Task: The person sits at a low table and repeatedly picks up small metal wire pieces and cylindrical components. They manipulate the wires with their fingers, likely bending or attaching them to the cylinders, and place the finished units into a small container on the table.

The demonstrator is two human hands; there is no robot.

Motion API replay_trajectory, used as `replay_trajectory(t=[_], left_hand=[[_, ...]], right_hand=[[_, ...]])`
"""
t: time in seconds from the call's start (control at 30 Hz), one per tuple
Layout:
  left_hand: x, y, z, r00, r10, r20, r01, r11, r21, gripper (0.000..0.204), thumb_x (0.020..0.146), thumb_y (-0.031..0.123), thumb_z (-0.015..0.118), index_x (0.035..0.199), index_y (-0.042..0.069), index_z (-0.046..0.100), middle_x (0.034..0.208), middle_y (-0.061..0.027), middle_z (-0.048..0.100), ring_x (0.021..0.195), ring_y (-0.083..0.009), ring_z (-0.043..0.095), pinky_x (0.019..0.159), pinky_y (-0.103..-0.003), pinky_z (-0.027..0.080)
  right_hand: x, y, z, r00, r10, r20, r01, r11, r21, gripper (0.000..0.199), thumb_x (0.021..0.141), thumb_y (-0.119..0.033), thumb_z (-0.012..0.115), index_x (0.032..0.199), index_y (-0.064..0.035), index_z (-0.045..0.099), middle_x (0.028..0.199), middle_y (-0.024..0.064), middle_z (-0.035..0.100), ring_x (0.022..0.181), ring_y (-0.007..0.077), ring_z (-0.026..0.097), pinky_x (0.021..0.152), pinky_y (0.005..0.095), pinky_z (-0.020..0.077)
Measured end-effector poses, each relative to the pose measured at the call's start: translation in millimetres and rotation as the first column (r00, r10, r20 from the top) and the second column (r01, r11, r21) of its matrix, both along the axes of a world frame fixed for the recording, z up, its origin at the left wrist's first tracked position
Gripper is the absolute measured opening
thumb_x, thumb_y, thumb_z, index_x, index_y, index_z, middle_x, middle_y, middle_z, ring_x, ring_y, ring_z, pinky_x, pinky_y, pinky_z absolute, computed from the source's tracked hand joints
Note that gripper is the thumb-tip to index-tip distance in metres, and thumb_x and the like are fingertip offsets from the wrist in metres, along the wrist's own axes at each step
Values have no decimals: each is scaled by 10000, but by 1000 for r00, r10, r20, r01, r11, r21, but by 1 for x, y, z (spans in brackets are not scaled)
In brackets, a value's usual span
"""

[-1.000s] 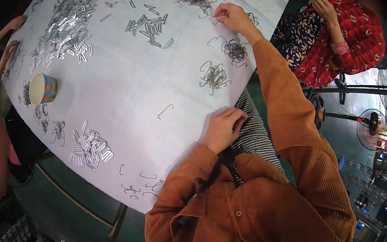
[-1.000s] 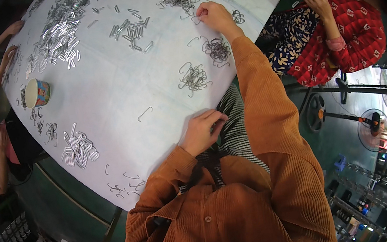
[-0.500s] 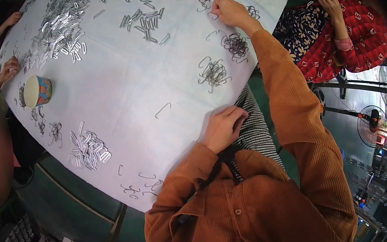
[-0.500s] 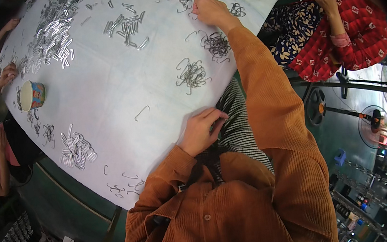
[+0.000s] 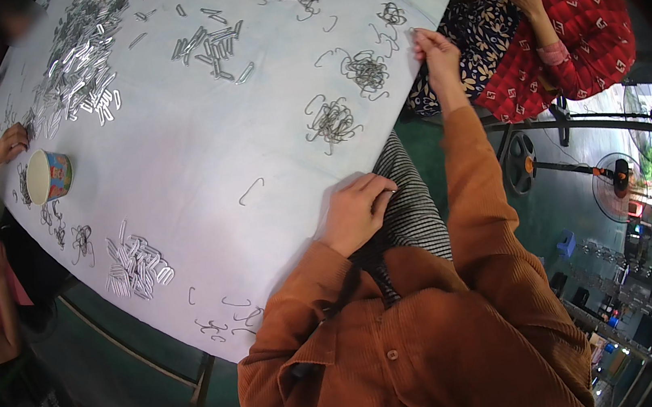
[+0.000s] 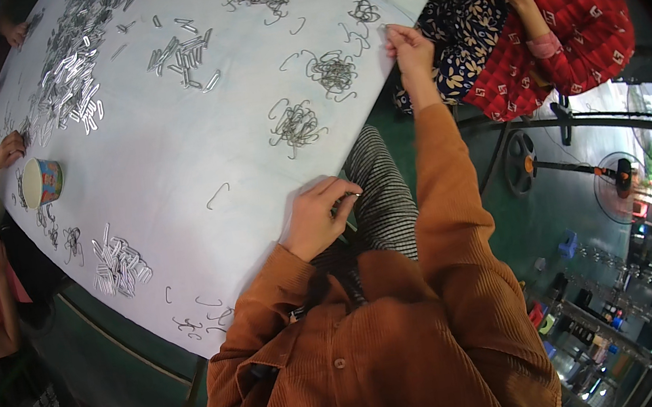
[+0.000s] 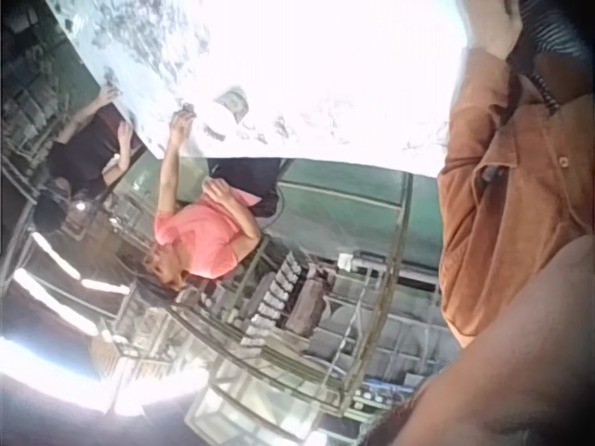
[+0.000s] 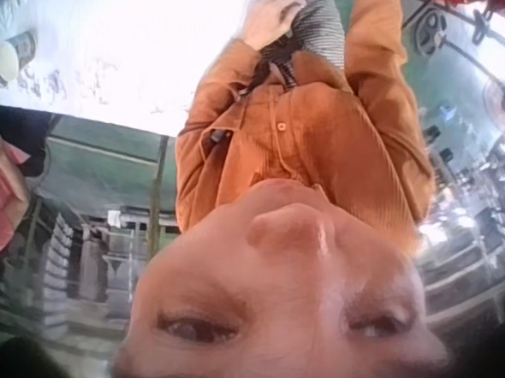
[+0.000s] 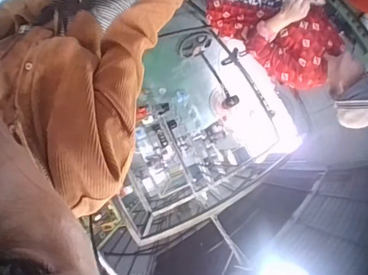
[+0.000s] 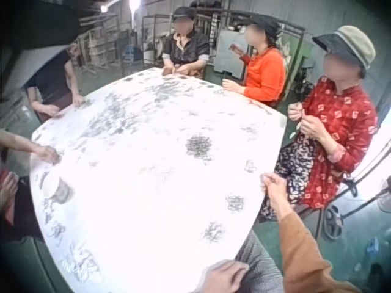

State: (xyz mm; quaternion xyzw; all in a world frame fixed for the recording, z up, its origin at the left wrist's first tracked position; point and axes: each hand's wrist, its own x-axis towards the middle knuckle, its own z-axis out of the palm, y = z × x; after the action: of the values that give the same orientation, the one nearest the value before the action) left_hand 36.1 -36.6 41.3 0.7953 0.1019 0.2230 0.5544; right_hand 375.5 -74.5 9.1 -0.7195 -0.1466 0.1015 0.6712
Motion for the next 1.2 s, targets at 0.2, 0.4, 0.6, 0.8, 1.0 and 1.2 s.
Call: replay_trajectory(t=[0.2,0.4,0.6,0.8,1.0,1.2], left_hand=[[1,-1,2,999,11,-48,-12,1000,-14,114,789,36,681,883,91,649,809,-55,642,749,-273,611,668,-372,502],[2,1,0,999,8,-35,-7,1000,15,149,784,-14,686,910,66,678,792,-63,635,612,-202,581,560,-295,482],[2,0,-1,996,8,-85,-7,1000,10,106,788,28,680,878,76,650,794,-69,637,732,-279,609,650,-372,498],[3,2,0,1000,17,-25,-18,1000,-7,136,795,-8,684,914,56,674,794,-67,636,631,-200,597,571,-301,491],[3,3,-3,999,33,23,-33,999,4,125,789,9,695,898,65,669,780,-69,625,650,-225,597,591,-325,492],[2,3,-2,999,25,30,-25,1000,1,124,789,25,696,899,69,659,778,-71,624,680,-255,597,617,-348,485]], right_hand=[[-17,4,7,990,112,-88,-107,992,62,134,889,-79,678,993,2,703,868,25,687,720,85,577,640,218,453],[-69,18,40,812,505,291,-327,809,-489,142,818,-139,718,929,-52,731,803,49,682,723,132,576,690,262,475],[-77,63,50,771,504,389,-173,753,-634,113,839,-127,673,931,-87,725,859,69,696,767,195,636,712,321,493],[-80,89,51,761,572,306,-129,596,-793,148,853,-109,625,950,-141,731,935,38,674,837,215,638,754,355,502],[-95,88,52,526,737,424,-261,615,-745,154,813,-106,590,864,-152,728,887,26,623,862,228,619,746,362,495],[-69,91,43,619,616,488,-64,658,-750,140,800,-85,558,821,-128,690,880,37,597,776,229,617,706,360,487]])
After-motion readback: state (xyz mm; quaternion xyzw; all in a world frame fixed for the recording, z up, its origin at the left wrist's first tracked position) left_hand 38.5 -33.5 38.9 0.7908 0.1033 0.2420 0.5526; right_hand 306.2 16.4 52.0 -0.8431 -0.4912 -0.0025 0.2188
